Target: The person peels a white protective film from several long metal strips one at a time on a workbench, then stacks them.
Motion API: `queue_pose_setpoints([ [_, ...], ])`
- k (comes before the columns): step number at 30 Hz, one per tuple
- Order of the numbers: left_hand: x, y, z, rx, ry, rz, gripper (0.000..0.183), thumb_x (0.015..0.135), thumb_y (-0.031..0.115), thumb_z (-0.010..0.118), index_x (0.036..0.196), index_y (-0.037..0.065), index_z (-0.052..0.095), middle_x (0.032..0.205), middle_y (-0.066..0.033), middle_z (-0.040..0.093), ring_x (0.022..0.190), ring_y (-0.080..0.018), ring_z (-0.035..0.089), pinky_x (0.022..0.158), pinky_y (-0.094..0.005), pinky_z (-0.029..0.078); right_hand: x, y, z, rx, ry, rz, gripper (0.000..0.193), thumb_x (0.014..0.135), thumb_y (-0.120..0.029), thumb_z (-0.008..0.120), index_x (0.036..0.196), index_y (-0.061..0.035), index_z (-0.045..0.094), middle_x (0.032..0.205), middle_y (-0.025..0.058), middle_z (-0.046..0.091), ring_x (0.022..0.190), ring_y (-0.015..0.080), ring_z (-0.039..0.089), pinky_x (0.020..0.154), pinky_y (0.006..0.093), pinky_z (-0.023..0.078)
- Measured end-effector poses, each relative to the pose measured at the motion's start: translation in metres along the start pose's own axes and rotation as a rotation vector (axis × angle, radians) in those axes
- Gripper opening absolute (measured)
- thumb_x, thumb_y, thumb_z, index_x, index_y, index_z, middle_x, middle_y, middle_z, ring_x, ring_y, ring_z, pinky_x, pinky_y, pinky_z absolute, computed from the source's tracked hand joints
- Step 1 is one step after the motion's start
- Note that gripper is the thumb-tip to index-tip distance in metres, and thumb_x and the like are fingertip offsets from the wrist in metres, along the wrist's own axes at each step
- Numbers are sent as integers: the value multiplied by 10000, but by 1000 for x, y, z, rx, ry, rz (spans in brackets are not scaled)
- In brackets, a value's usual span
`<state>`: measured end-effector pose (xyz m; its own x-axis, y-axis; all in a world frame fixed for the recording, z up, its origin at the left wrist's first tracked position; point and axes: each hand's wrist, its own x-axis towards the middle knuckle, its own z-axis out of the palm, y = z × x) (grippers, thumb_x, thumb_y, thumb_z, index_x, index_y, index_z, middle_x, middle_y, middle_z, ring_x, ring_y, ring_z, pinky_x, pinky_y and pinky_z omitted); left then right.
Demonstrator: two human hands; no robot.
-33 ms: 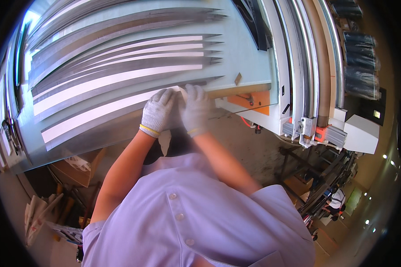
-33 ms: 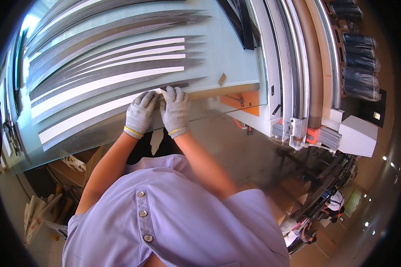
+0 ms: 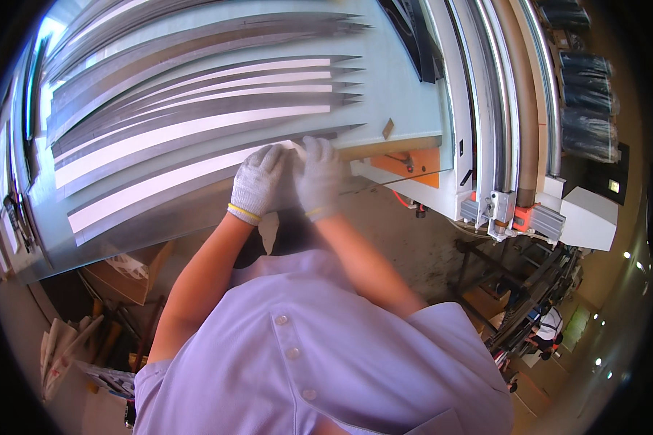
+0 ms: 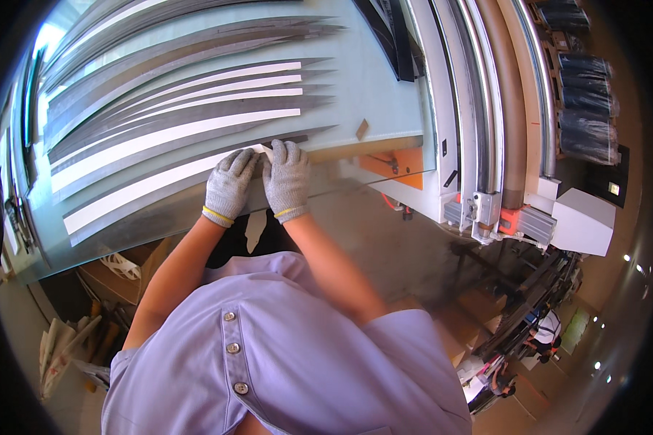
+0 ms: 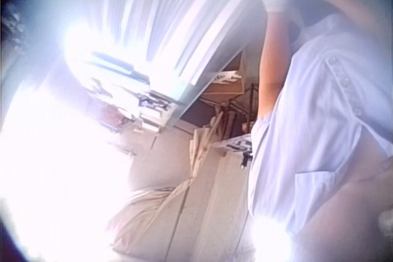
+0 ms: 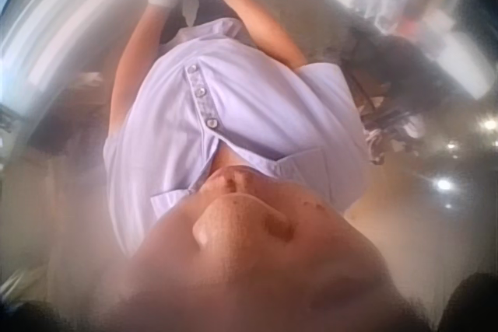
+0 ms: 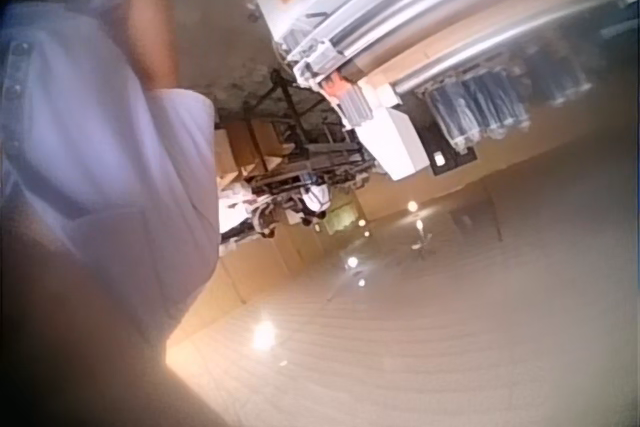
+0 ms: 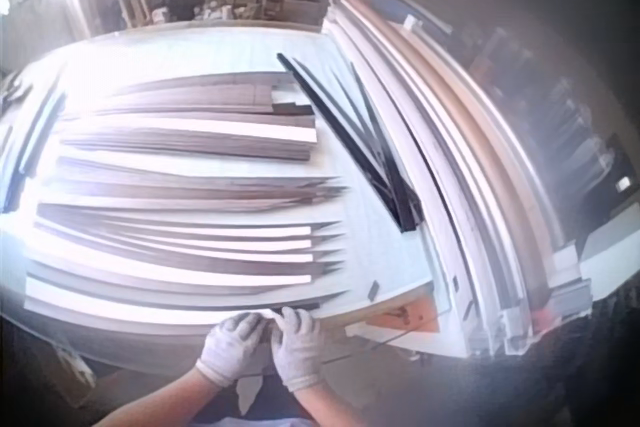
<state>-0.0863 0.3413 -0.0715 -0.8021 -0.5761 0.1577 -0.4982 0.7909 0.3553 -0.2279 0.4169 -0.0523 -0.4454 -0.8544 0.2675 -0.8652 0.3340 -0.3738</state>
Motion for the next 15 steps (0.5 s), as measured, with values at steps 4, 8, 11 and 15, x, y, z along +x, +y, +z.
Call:
queue_pose_setpoints([
  [4, 0, 3, -6, 8, -17, 21, 487, 844, 123, 604, 1327, 78, 644, 1380, -89, 608, 1216, -315, 602, 1037, -450, 497, -3, 5, 4, -24, -8, -69, 202, 821, -155, 705, 1000, -113, 622, 957, 90, 601, 909, 312, 610, 804, 460, 489],
  [8, -2, 0, -6, 11, -20, 51, 461, 841, 127, 606, 1296, 67, 652, 1384, -101, 604, 1207, -318, 605, 1037, -458, 495, -15, -1, -1, 67, -34, -158, 129, 814, -162, 697, 917, -124, 629, 876, 70, 589, 838, 295, 609, 765, 441, 486],
  [11, -2, 1, -7, 6, -24, 39, 439, 840, 136, 612, 1271, 59, 657, 1377, -116, 604, 1206, -324, 608, 1021, -452, 507, -18, -4, 0, 117, 5, -148, 136, 806, -159, 697, 918, -124, 628, 875, 75, 581, 841, 305, 603, 769, 448, 484],
  [15, -5, 4, -7, -51, 32, -57, 380, 857, 137, 606, 1225, 50, 644, 1346, -119, 583, 1179, -319, 615, 967, -435, 545, -20, -5, -3, 150, 3, -147, 145, 791, -152, 701, 917, -125, 637, 870, 83, 574, 842, 307, 599, 778, 451, 484],
])
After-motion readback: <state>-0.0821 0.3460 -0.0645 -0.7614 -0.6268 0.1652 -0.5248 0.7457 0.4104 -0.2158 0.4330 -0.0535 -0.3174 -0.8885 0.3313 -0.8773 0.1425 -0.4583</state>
